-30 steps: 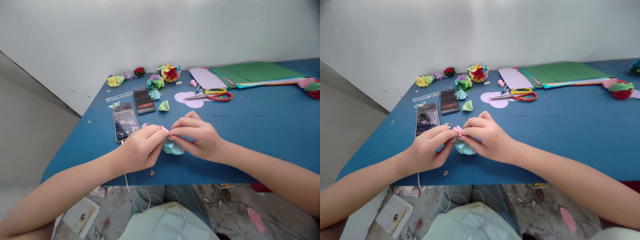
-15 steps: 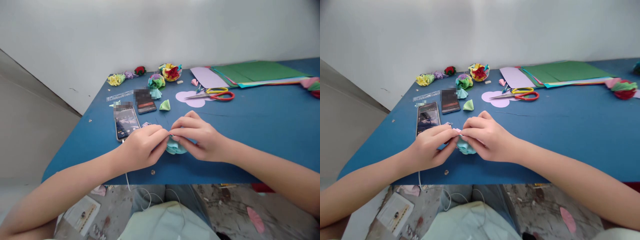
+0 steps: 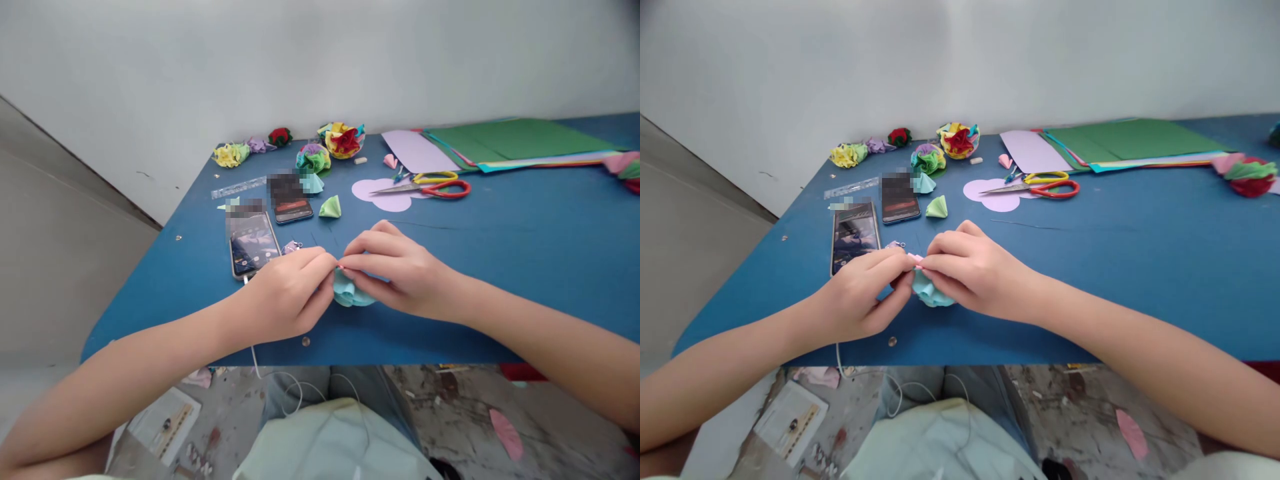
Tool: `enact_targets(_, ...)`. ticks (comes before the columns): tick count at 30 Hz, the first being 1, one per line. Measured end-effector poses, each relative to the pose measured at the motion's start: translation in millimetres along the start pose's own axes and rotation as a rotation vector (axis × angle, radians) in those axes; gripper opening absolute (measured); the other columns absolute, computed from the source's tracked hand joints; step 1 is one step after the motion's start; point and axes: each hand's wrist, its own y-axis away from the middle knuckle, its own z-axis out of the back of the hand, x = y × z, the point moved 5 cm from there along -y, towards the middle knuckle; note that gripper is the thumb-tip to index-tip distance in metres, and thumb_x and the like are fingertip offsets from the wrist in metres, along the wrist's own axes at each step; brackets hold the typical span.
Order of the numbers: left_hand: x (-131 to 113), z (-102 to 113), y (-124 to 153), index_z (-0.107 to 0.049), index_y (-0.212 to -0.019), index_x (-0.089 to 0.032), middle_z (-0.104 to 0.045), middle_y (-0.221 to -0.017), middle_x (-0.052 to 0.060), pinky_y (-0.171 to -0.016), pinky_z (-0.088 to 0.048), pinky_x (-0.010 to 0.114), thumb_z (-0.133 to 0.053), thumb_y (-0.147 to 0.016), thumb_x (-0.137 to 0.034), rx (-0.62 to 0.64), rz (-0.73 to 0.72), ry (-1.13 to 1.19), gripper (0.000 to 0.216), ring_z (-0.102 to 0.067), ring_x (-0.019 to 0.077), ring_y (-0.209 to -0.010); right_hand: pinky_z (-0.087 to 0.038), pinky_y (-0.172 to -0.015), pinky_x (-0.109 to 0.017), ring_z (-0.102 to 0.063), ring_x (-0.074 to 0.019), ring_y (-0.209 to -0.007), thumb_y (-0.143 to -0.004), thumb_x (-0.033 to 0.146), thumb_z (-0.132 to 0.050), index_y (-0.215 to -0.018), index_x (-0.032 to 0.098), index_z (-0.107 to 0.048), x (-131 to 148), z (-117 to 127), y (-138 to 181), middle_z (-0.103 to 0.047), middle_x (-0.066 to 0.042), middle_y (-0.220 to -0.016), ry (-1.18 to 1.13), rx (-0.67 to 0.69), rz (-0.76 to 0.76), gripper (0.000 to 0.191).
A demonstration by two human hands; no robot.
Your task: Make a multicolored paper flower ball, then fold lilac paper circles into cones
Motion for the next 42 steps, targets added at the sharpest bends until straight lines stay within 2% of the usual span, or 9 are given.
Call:
enact_targets(3, 0, 1, 0, -0.052, -0.084, -0.013, -0.048, -0.067, 0.002, -0.062, -0.040, 0.025, -0.040, -0.086, -0.016, -0.032, -0.002, -0.010, 0.012, -0.045, 0.0133, -0.064, -0.041, -0.071, -0.031, -0.050, -0.0124, -0.075, -0.086, 0.015, -0.050, -0.095, 0.013, -0.059, 0, -1, 1, -0.060, -0.007, -0.087, 0.004, -0.010, 0.009, 0.013)
enact_targets(8, 1, 0, 1, -0.053, -0.084, -0.013, -0.056, -0.072, 0.005, -0.062, -0.041, 0.024, -0.043, -0.086, -0.016, -0.079, -0.036, -0.012, 0.011, -0.049, 0.0129, -0.065, -0.042, -0.072, -0.031, -0.051, -0.0127, -0.075, -0.085, 0.014, -0.051, -0.095, 0.014, -0.059, 1, 0, 1, -0.061, -0.006, -0.087, 0.002, -0.017, 0.006, 0.013)
enact_targets(12, 1, -1, 1, -0.051, -0.074, -0.014, -0.050, -0.063, 0.001, -0.056, -0.037, 0.023, -0.044, -0.086, -0.016, -0.117, -0.037, -0.026, 0.014, -0.043, 0.0113, -0.059, -0.042, -0.073, -0.032, -0.051, -0.0129, -0.075, -0.086, 0.016, -0.051, -0.096, 0.016, -0.060, 5, 2, 2, -0.061, -0.006, -0.087, 0.044, 0.005, -0.002, 0.014)
enact_targets(16, 0, 0, 1, -0.050, -0.073, -0.015, -0.047, -0.062, 0.001, -0.054, -0.035, 0.023, -0.042, -0.087, -0.018, -0.097, -0.041, -0.051, 0.016, -0.041, 0.0113, -0.058, -0.041, -0.074, -0.033, -0.052, -0.0138, -0.075, -0.086, 0.018, -0.051, -0.096, 0.016, -0.060, 7, 4, 1, -0.062, -0.007, -0.086, 0.069, 0.003, -0.006, 0.014)
enact_targets(19, 0, 0, 1, -0.051, -0.078, -0.014, -0.052, -0.068, 0.003, -0.057, -0.037, 0.023, -0.040, -0.088, -0.018, -0.021, -0.051, -0.031, 0.016, -0.045, 0.0126, -0.063, -0.041, -0.071, -0.032, -0.052, -0.0128, -0.072, -0.087, 0.017, -0.050, -0.093, 0.017, -0.062, 5, 6, -1, -0.062, -0.006, -0.084, -0.031, -0.010, -0.037, 0.013)
enact_targets(23, 2, 1, 1, -0.053, -0.083, -0.011, -0.051, -0.072, 0.005, -0.059, -0.038, 0.025, -0.036, -0.089, -0.017, 0.078, -0.026, 0.025, 0.018, -0.046, 0.0139, -0.066, -0.041, -0.067, -0.030, -0.052, -0.0109, -0.067, -0.086, 0.018, -0.052, -0.089, 0.019, -0.065, -3, 6, -3, -0.063, -0.003, -0.082, -0.207, 0.047, -0.107, 0.013)
enact_targets(35, 1, 2, 0, -0.053, -0.092, -0.009, -0.052, -0.077, 0.008, -0.062, -0.040, 0.027, -0.034, -0.088, -0.013, 0.073, -0.061, 0.011, 0.020, -0.046, 0.0159, -0.070, -0.048, -0.067, -0.024, -0.058, -0.0114, -0.073, -0.081, 0.022, -0.059, -0.083, 0.019, -0.068, -19, -1, -3, -0.064, -0.003, -0.082, -0.609, 0.108, -0.291, 0.009)
enact_targets(39, 2, 2, 2, -0.053, -0.092, -0.010, -0.051, -0.076, 0.007, -0.061, -0.039, 0.026, -0.034, -0.087, -0.013, 0.079, -0.053, 0.007, 0.020, -0.044, 0.0153, -0.068, -0.048, -0.068, -0.024, -0.058, -0.0119, -0.076, -0.083, 0.023, -0.057, -0.085, 0.018, -0.067, -21, -3, -4, -0.063, -0.003, -0.083, -0.662, 0.136, -0.317, 0.011)
enact_targets(42, 4, 0, 2, -0.054, -0.091, -0.010, -0.051, -0.076, 0.006, -0.060, -0.039, 0.026, -0.035, -0.087, -0.014, 0.075, -0.039, -0.020, 0.019, -0.045, 0.0154, -0.068, -0.048, -0.069, -0.025, -0.058, -0.0118, -0.077, -0.086, 0.024, -0.053, -0.086, 0.018, -0.066, -18, -3, -4, -0.063, -0.004, -0.085, -0.614, 0.142, -0.303, 0.014)
